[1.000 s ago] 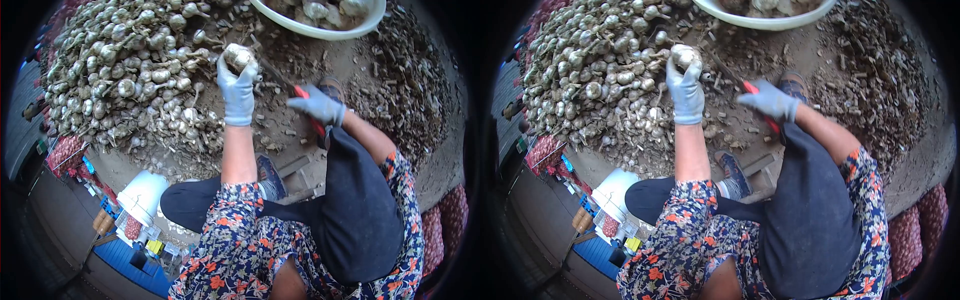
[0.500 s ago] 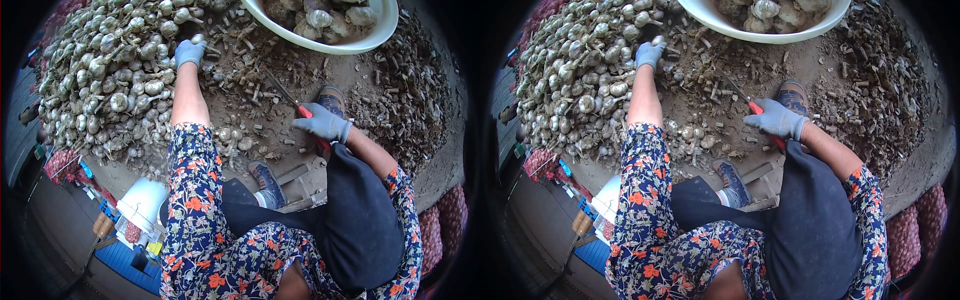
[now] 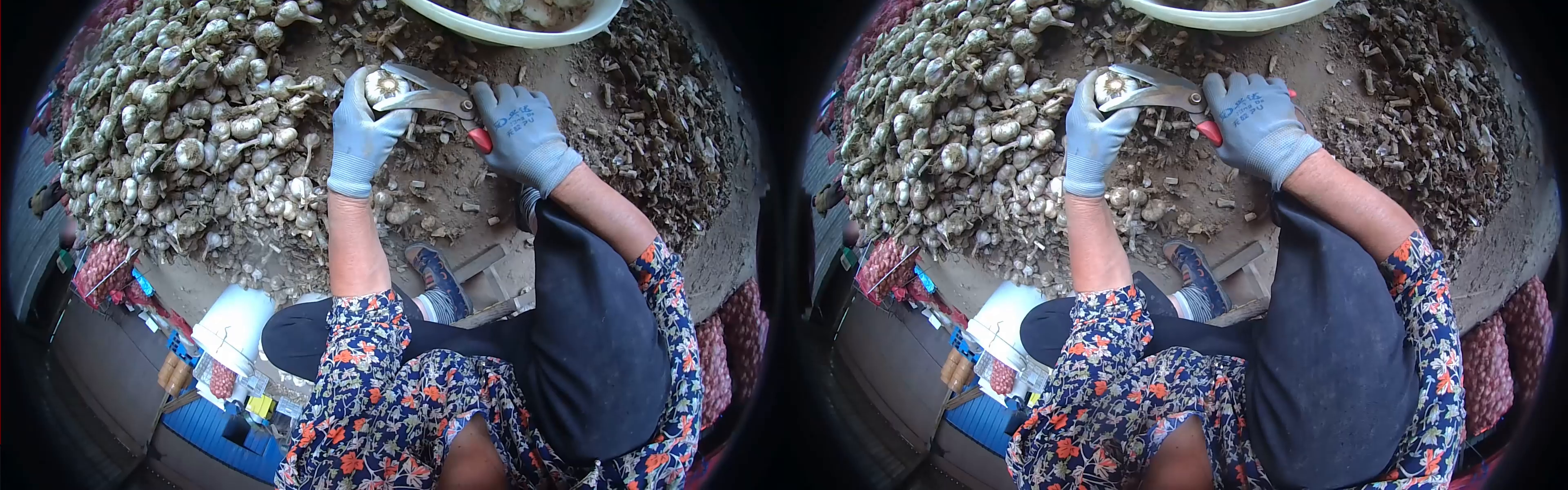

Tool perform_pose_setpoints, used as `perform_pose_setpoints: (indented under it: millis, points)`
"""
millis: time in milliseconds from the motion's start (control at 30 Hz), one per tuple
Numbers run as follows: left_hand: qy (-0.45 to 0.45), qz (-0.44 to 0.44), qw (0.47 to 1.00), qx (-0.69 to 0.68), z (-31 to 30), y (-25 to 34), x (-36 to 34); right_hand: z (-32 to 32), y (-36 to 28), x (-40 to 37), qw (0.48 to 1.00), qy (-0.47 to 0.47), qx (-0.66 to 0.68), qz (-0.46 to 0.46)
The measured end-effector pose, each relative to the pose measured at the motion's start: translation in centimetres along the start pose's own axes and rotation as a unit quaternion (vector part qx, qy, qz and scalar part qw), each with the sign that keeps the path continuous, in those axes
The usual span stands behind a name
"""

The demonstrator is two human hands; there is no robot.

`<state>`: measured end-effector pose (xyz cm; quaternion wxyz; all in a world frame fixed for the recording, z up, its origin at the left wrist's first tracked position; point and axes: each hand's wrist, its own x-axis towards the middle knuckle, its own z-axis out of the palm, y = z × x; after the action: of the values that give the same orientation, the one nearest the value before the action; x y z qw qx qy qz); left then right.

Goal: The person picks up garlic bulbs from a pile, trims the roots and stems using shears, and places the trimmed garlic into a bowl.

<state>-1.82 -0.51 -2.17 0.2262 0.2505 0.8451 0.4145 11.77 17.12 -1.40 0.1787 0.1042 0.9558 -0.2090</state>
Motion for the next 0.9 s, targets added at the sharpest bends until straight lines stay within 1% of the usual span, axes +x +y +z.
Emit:
perform_pose_setpoints:
  millis: [33,67,133,167,233,267,300,333,367,400,467,500,533,567,600,633,667,700,733,767,800,833,867,900]
  points:
    - [0.004,-0.005,1.000,0.026,-0.2,1.1,-0.2,0.0,-0.1,0.0,1.000,0.010,-0.013,-0.010]
    - [0.002,-0.007,1.000,0.027,-0.3,0.8,-0.3,-0.1,-0.3,0.0,1.000,0.008,-0.012,-0.010]
    - [0.006,0.022,1.000,0.003,-0.6,0.1,-0.2,-0.3,-0.6,0.2,0.999,-0.048,-0.019,-0.012]
    - [-0.001,0.014,1.000,-0.007,-0.6,-0.3,-0.2,-0.3,-0.5,0.2,0.998,-0.051,-0.018,-0.011]
    - [-0.016,-0.005,1.000,-0.019,-0.8,-0.6,-0.2,-0.2,-0.4,0.5,0.993,-0.119,-0.009,-0.022]
    - [-0.031,-0.015,0.999,-0.030,-0.7,-0.7,0.0,0.1,-0.1,0.9,0.992,-0.121,-0.008,-0.021]
    - [-0.055,-0.049,0.993,-0.089,-0.5,-0.1,-0.1,0.5,0.5,1.3,0.991,-0.130,0.037,0.007]
    - [-0.054,-0.052,0.993,-0.091,-0.3,-0.3,-0.1,1.0,1.1,1.7,0.986,-0.140,0.081,0.033]
    - [-0.036,-0.072,0.991,-0.111,-0.3,-0.4,-0.1,2.4,1.9,1.7,0.989,-0.099,0.107,0.029]
    - [-0.019,-0.089,0.987,-0.129,-0.3,-0.7,0.0,2.9,2.2,1.2,0.989,-0.099,0.107,0.027]
    - [0.002,-0.086,0.991,-0.101,-0.5,-2.9,0.0,3.1,2.2,0.2,0.983,-0.039,0.163,0.069]
    - [0.029,-0.093,0.970,-0.222,-0.4,-3.0,0.0,2.1,2.0,-0.2,0.979,-0.075,0.172,0.081]
    - [0.054,-0.100,0.934,-0.339,-0.3,-3.1,-0.2,1.7,2.1,-0.5,0.979,-0.075,0.172,0.082]
    - [0.068,-0.079,0.881,-0.461,0.1,-3.2,-0.6,1.5,2.3,-1.0,0.964,-0.122,0.229,0.057]
    - [0.069,-0.078,0.882,-0.459,0.3,-3.3,-0.9,1.4,2.3,-1.3,0.944,-0.167,0.284,0.030]
    - [0.071,-0.074,0.836,-0.539,0.5,-3.3,-1.1,1.4,2.1,-1.8,0.898,-0.196,0.393,0.044]
    - [0.071,-0.069,0.782,-0.615,0.8,-3.3,-1.2,1.0,1.8,-2.1,0.876,-0.234,0.420,0.039]
    - [0.084,-0.086,0.778,-0.617,1.0,-2.7,-1.5,1.1,1.5,-2.3,0.855,-0.258,0.448,0.031]
    - [0.084,-0.084,0.776,-0.619,1.2,-2.1,-1.7,1.0,1.2,-2.2,0.833,-0.282,0.475,0.024]
    - [0.068,-0.083,0.773,-0.626,1.4,-1.5,-1.9,0.7,0.7,-1.9,0.804,-0.306,0.509,0.021]
    - [0.051,-0.083,0.770,-0.630,1.6,-1.2,-2.1,1.0,0.5,-1.5,0.804,-0.307,0.509,0.022]
    - [0.070,-0.118,0.793,-0.594,2.0,-1.0,-2.2,1.7,0.4,-1.0,0.804,-0.280,0.525,0.003]
    - [0.069,-0.120,0.793,-0.593,2.3,-1.0,-2.2,2.6,0.3,-0.7,0.802,-0.253,0.540,-0.017]
    - [0.069,-0.113,0.815,-0.564,2.6,-1.1,-2.2,3.4,0.1,-0.4,0.791,-0.234,0.566,-0.007]
